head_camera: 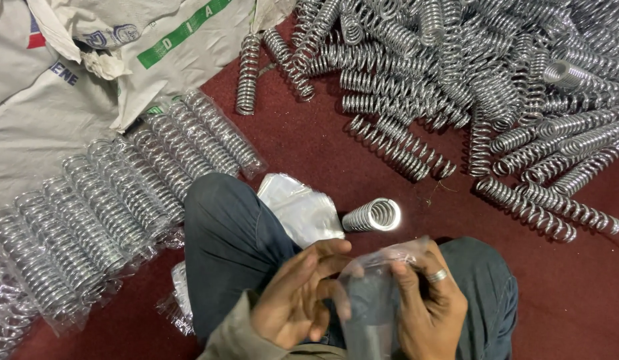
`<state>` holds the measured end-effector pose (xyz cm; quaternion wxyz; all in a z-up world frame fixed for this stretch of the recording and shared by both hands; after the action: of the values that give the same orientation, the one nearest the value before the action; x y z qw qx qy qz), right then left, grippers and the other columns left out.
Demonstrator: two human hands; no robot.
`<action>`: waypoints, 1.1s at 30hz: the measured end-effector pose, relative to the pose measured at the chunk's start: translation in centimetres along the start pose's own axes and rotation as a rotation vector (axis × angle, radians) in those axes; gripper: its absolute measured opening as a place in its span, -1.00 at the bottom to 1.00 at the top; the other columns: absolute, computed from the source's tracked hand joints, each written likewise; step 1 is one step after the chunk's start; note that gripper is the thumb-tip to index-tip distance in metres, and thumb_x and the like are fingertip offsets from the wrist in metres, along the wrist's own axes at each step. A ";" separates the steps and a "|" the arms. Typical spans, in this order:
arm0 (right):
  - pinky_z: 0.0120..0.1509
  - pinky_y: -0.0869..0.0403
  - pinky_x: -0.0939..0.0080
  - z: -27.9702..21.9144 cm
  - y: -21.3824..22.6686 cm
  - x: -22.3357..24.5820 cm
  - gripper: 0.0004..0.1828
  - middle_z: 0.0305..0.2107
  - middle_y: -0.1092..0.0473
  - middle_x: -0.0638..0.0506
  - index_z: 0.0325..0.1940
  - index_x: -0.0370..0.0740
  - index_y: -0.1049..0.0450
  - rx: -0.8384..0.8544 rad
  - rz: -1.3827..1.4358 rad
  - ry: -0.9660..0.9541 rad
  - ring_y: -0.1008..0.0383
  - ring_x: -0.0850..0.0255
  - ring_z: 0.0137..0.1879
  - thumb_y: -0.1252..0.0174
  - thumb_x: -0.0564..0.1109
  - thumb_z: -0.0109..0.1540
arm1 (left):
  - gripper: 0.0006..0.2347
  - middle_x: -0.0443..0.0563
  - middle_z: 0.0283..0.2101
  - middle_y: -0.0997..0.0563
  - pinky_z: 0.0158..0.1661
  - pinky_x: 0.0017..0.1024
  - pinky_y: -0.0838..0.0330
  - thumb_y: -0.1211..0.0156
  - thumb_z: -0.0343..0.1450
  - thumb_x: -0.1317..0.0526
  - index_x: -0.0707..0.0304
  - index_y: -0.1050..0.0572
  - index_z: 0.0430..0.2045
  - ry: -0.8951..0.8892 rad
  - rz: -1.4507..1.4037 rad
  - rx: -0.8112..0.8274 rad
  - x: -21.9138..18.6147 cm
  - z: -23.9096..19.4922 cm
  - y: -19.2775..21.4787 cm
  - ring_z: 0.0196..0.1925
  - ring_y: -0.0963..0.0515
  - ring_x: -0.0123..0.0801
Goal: The person sits on the floor and places metal springs into plastic bags by hand.
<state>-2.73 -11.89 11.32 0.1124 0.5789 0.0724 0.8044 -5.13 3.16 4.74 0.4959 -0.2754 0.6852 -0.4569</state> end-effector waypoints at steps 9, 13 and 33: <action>-0.23 -0.32 0.23 -3.0 3.3 -11.2 -0.84 -0.46 -0.34 -0.12 -0.24 -0.26 -0.32 0.102 0.651 -0.479 -0.37 0.17 -0.36 -0.21 -0.28 0.24 | -0.84 0.18 -0.19 -0.48 -0.57 -0.55 -0.31 -0.13 0.53 0.22 0.39 -0.42 -0.27 -0.242 0.439 -0.094 3.1 3.5 -0.2 -0.53 -0.53 -0.33; -0.37 -0.35 0.22 -2.4 3.2 -9.1 -0.83 -0.39 -0.30 -0.16 -0.22 -0.24 -0.33 0.258 0.916 -0.579 -0.38 0.15 -0.42 -0.21 -0.22 0.23 | -0.63 -0.24 -0.29 -0.42 -0.08 -0.55 -0.30 0.16 0.56 -0.16 0.12 -0.43 -0.30 0.168 0.614 0.221 4.0 2.6 2.7 -0.19 -0.39 -0.59; -0.31 -0.42 0.10 8.7 1.3 -11.1 -0.91 -0.43 -0.37 -0.08 -0.34 -0.27 -0.56 0.216 -0.150 -0.290 -0.37 0.13 -0.34 -0.19 -0.21 0.22 | -0.91 0.14 -0.25 -0.62 -0.31 -0.34 -0.54 -0.12 0.45 0.27 0.29 -0.51 -0.41 -0.189 1.148 -0.205 -2.1 13.7 4.0 -0.44 -0.63 -0.30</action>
<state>8.82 -16.21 4.25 0.1185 0.6903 0.1840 0.6896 8.64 1.74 0.82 0.6935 0.0534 0.7182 -0.0203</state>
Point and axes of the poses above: each hand's wrist, its own z-axis towards the middle knuckle, its own y-axis out of the back of the hand, x = y × z, the point moved 4 cm from there along z, towards the middle knuckle
